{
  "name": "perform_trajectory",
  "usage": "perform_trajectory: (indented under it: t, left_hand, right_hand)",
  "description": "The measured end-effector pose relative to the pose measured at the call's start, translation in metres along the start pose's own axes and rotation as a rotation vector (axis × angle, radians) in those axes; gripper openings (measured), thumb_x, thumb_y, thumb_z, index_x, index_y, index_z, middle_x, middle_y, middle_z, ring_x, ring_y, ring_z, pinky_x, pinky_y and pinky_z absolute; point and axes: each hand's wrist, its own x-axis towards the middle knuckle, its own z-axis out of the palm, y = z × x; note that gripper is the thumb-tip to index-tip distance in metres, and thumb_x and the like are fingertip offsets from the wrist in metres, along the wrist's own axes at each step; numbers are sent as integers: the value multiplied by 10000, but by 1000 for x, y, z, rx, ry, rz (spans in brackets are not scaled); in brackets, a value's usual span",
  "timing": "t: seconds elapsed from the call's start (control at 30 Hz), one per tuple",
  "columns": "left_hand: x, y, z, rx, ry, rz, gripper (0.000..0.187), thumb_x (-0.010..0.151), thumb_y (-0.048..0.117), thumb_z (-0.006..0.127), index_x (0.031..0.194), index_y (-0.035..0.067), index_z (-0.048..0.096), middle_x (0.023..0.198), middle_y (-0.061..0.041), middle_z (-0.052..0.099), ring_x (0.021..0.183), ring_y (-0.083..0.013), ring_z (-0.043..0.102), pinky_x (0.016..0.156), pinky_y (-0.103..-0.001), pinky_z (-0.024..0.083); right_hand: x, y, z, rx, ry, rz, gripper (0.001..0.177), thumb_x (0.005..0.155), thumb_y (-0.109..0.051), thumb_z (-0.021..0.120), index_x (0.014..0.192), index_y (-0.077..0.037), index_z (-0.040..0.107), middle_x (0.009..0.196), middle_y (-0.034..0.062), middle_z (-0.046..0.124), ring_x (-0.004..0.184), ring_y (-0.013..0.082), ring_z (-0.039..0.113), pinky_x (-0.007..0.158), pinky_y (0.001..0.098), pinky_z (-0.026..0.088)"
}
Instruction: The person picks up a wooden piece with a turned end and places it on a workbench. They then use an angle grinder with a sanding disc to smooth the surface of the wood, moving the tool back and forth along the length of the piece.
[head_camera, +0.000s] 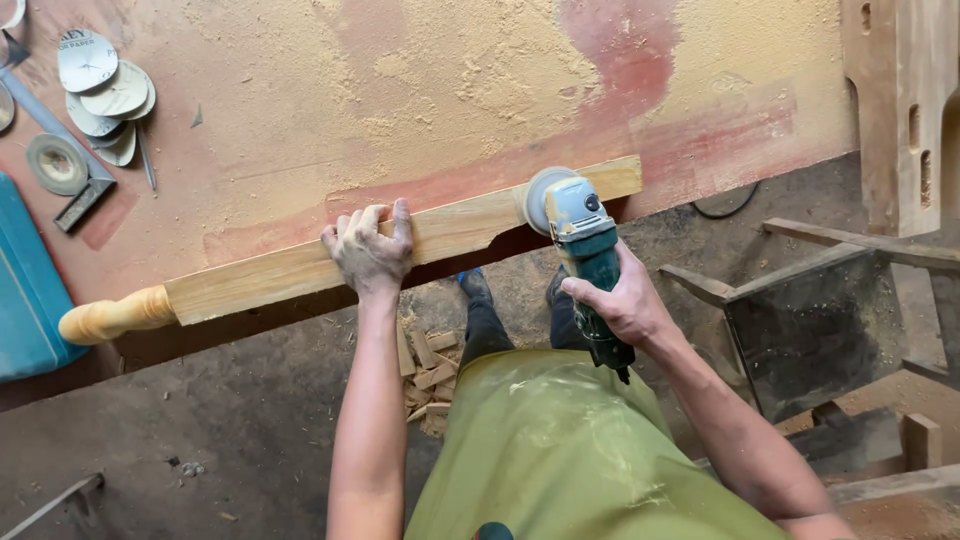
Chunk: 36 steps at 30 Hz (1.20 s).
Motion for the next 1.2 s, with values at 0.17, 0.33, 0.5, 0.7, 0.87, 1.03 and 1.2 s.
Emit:
perform_trajectory:
  t: [0.17, 0.33, 0.5, 0.7, 0.87, 1.03, 1.2]
  left_hand:
    - [-1, 1, -2, -10, 7, 7, 386, 968, 594, 643, 832, 246, 742, 753, -12, 704, 791, -225, 679, 935, -391, 421]
    - [-1, -2, 1, -11, 30, 27, 368, 959, 578, 672, 826, 242, 741, 743, -19, 697, 780, -229, 676, 929, -391, 424]
    - [-2, -3, 4, -24, 40, 31, 370, 961, 579, 675, 829, 239, 739, 738, -19, 691, 776, -229, 673, 930, -391, 424]
    - [-1, 0, 1, -27, 48, 38, 372, 963, 576, 682, 815, 240, 738, 728, -15, 690, 766, -230, 670, 927, -391, 422]
    - [-1, -2, 2, -25, 38, 37, 370, 974, 570, 674, 826, 237, 740, 738, -16, 697, 776, -230, 674, 934, -400, 422]
    - [-1, -1, 1, -25, 34, 41, 350, 971, 552, 685, 829, 237, 740, 738, -23, 699, 781, -238, 675, 927, -402, 421]
    - [-1, 0, -2, -27, 27, 42, 355, 974, 555, 685, 821, 239, 738, 739, -26, 704, 777, -243, 678, 917, -400, 422]
  right_hand:
    - [3, 4, 0, -27, -18, -1, 522, 751, -301, 884, 1159, -98, 630, 975, 173, 695, 948, 259, 694, 810, 449, 559]
    - [2, 2, 2, -64, -21, -2, 541, 761, -314, 875, 1178, -82, 620, 1020, 202, 686, 1015, 301, 679, 856, 481, 536]
    - [1, 3, 5, -66, -23, 9, 545, 757, -314, 877, 1178, -85, 618, 1021, 196, 681, 1028, 294, 668, 872, 479, 529]
    - [0, 2, 5, -84, -14, 32, 546, 751, -325, 880, 1177, -104, 621, 1015, 184, 686, 1025, 309, 679, 865, 480, 530]
    - [1, -3, 4, -115, 3, 41, 556, 750, -335, 879, 1171, -90, 611, 1011, 209, 682, 1017, 362, 685, 855, 501, 527]
    - [-1, -9, 6, -198, 43, 132, 592, 723, -405, 875, 1170, -133, 597, 1000, 229, 683, 1036, 445, 675, 850, 533, 514]
    - [-4, -4, 1, -233, 70, 160, 599, 714, -418, 875, 1171, -159, 588, 1000, 222, 688, 1041, 444, 675, 847, 529, 516]
